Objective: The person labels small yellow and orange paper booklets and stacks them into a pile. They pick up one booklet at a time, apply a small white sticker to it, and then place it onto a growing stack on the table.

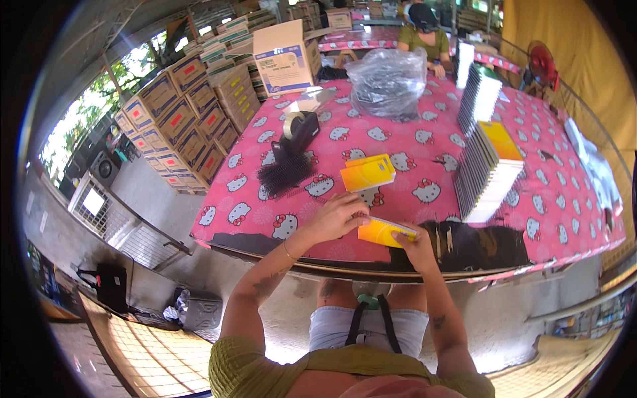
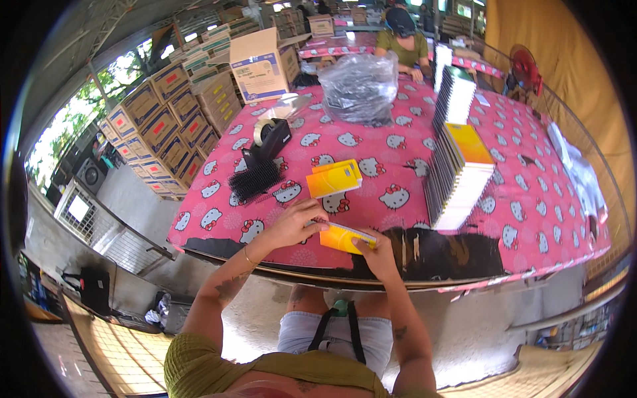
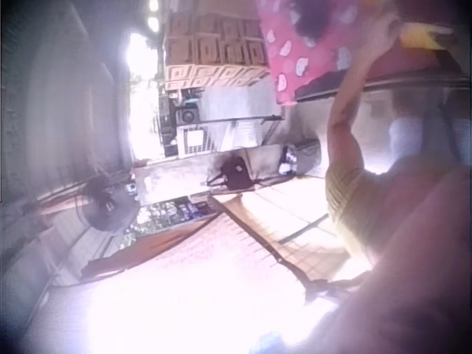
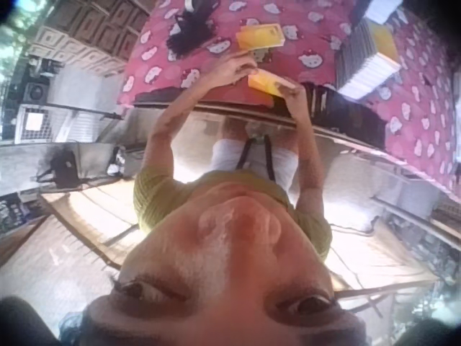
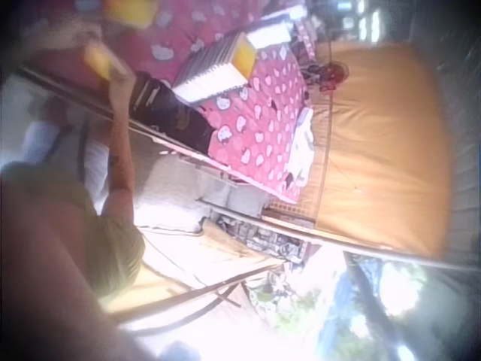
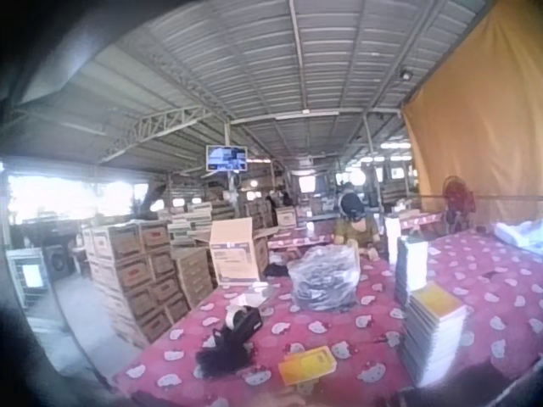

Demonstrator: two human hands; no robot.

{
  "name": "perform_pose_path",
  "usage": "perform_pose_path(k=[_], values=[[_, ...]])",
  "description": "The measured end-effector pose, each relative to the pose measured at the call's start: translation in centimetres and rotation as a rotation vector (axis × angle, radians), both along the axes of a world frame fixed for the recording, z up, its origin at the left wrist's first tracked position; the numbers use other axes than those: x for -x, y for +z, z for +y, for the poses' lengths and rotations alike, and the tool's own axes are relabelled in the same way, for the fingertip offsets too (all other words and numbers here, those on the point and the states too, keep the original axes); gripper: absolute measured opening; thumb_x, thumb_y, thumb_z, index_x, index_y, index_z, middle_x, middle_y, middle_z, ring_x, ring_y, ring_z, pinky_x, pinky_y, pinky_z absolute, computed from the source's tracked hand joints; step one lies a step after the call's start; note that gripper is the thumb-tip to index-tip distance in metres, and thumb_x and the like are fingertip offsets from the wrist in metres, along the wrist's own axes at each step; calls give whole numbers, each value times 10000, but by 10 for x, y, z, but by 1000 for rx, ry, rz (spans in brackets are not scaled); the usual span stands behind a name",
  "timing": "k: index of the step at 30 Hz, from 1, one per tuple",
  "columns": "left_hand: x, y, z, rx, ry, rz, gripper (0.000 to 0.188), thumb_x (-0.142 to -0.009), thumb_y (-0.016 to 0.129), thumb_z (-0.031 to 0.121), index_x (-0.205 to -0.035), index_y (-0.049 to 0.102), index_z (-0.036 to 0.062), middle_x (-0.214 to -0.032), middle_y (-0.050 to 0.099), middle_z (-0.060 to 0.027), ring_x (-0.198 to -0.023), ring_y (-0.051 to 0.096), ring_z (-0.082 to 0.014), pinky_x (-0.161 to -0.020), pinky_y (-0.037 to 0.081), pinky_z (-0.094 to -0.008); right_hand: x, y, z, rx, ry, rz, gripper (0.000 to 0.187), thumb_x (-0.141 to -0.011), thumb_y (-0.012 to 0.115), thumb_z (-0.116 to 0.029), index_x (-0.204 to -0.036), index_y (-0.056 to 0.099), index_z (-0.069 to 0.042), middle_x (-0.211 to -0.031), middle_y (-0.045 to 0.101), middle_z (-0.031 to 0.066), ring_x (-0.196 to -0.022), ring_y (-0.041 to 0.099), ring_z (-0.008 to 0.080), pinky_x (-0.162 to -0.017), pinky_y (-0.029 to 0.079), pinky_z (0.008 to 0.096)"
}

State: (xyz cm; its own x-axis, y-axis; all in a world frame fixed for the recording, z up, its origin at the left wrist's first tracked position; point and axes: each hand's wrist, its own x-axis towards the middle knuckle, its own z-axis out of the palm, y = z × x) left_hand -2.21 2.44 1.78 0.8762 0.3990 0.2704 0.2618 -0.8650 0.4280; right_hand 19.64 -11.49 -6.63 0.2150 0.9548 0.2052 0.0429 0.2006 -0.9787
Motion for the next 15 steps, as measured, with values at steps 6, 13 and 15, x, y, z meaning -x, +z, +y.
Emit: perform_pose_path(k=[6,13,15], values=[[-12,-37,-55,-540,355,-7,697,-929,548,483,-1420,438,1,-1546,338,-191,-1460,273,-378,-1114,111,-709,22,20,-11,-15,-65,173,225,-949,665,-99,-1121,658,45,-943,662,11,-849,571,69,-780,479,239],[-13,-16,-65,-569,457,-5,792,-938,512,520,-1499,337,-10,-1584,272,-233,-1486,231,-396,-1109,126,-710,37,18,-10,-40,-15,264,205,-940,684,-106,-1086,662,36,-930,659,-6,-826,572,56,-755,474,221],[-13,-28,-71,-562,361,56,789,-933,519,516,-1497,343,-7,-1581,267,-247,-1487,222,-406,-1113,144,-699,31,25,-11,6,-66,249,211,-937,687,-102,-1095,663,36,-935,662,-5,-830,578,59,-762,476,221]])
